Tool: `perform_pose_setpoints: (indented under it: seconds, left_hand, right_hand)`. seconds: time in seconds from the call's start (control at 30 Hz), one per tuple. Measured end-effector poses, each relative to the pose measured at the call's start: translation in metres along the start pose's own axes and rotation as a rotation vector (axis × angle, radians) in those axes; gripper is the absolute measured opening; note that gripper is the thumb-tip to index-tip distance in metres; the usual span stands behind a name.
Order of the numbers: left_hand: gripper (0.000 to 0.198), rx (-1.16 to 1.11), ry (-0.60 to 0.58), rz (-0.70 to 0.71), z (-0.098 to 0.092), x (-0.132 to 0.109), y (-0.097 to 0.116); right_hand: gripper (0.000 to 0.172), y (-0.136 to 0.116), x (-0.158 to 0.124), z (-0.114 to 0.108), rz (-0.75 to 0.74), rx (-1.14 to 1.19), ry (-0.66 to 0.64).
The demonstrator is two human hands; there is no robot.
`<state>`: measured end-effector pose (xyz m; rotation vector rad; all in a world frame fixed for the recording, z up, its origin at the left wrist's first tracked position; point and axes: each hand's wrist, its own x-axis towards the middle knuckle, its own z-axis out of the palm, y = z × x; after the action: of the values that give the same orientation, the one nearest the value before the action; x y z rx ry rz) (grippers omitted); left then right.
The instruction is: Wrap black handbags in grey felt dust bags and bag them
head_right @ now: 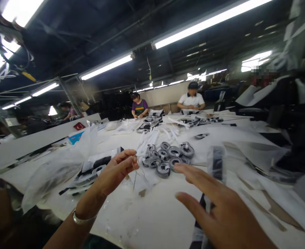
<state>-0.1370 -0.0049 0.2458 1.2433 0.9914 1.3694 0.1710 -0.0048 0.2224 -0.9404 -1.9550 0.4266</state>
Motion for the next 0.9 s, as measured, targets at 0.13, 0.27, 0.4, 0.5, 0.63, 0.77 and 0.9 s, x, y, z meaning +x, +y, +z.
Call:
perform_pose_setpoints:
  seconds: [0.13,0.27,0.4,0.5,0.63,0.77,0.9]
  left_hand:
    - [0.028,-0.214,-0.229,0.022,0.056,0.016,0.028]
    - [0.023,-0.327,-0.426,-0.015,0.097,0.026,0.047]
    - [0.022,-0.341,-0.516,-0.061,0.119,0.032,0.054]
    - [0.026,-0.326,-0.536,-0.08,0.126,0.033,0.059]
    - [0.027,-0.232,-0.545,-0.039,0.133,0.034,0.064]
    - [0.022,-0.201,-0.498,-0.001,0.141,0.034,0.062]
    - [0.024,-0.272,-0.466,-0.046,0.154,0.033,0.056]
  right_hand:
    - [0.046,-0.024,0.035,0.008,0.059,0.145,-0.196]
    - [0.045,-0.023,0.045,-0.001,0.073,0.426,-0.325]
    - [0.036,-0.023,0.038,-0.017,0.182,0.555,-0.395]
    - [0.03,-0.024,0.028,-0.026,0.201,0.538,-0.319]
    - [0.021,-0.022,0.015,-0.031,0.203,0.419,-0.106]
    - [0.019,-0.017,0.003,-0.031,0.162,0.178,0.167]
    - [0.043,-0.016,-0.007,-0.024,0.128,0.192,0.264]
